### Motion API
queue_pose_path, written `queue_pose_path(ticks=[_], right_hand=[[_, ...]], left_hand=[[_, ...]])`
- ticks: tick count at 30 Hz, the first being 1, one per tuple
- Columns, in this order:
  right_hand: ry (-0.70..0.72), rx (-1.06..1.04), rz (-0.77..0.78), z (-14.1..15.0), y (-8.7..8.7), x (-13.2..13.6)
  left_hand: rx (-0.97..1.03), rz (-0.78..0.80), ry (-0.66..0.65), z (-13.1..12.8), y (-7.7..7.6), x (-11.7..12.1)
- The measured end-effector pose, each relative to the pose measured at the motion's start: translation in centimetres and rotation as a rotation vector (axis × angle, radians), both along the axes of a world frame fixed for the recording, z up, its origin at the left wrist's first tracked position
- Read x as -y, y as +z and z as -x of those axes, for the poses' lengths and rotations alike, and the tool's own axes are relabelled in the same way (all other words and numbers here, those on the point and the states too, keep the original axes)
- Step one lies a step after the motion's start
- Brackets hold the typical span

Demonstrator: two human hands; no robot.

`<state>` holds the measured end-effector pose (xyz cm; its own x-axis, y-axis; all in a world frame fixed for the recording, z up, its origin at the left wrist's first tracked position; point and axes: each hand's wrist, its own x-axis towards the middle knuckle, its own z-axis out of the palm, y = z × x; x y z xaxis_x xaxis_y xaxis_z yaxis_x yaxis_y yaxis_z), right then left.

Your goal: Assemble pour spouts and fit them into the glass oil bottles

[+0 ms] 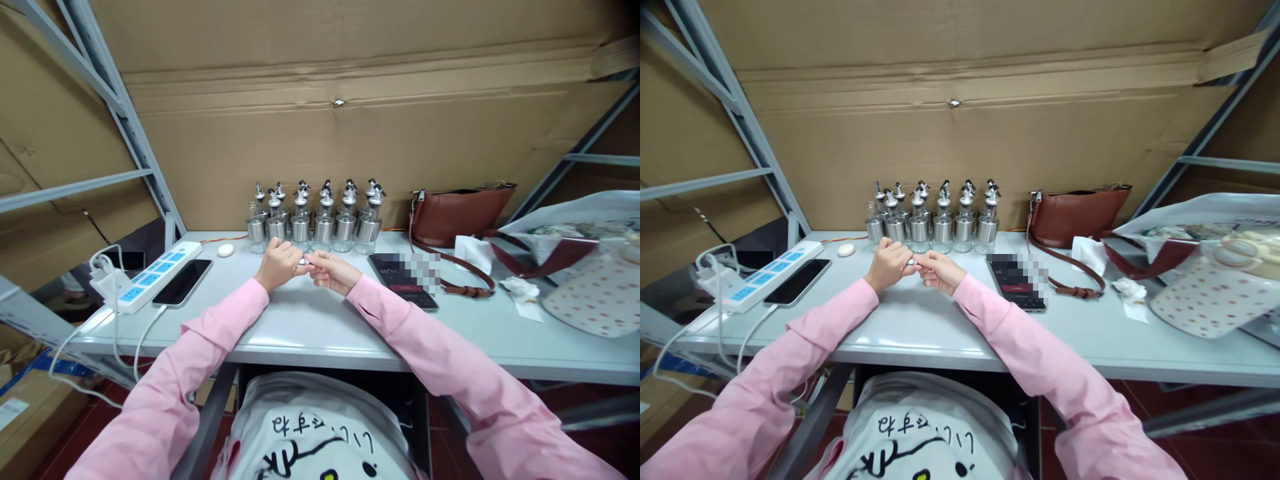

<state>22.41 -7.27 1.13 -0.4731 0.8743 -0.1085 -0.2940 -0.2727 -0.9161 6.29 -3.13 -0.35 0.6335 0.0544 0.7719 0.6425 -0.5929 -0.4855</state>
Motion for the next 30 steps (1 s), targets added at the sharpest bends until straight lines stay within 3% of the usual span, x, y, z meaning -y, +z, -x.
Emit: queue_pose_path(ticks=[5,9,15,19,24,30], right_hand=[[0.058,-0.061,0.002,0.3,0.1,0.4],[-0.012,-0.024,-0.035,0.7,-0.4,0.3],[-0.034,0.368,-0.286,0.6,-1.1,0.1],[-0.049,0.389,-0.375,0.2,-1.2,-0.2],[-0.179,0.368,-0.518,0.5,-1.1,-0.3],[-0.331,0.59,-0.8,0.4,-0.9,0.7]], left_hand=[[0.117,0.063,-0.091,0.0,0.6,0.4],[0.165,0.119,-0.114,-0.1,0.6,0.4],[0.171,0.112,-0.118,-0.1,-0.1,0.4],[0.178,0.155,-0.112,-0.1,-0.3,0.5],[0.221,0.286,-0.214,-0.2,-0.3,0.4],[0.19,0.385,-0.243,0.0,-0.1,0.2]])
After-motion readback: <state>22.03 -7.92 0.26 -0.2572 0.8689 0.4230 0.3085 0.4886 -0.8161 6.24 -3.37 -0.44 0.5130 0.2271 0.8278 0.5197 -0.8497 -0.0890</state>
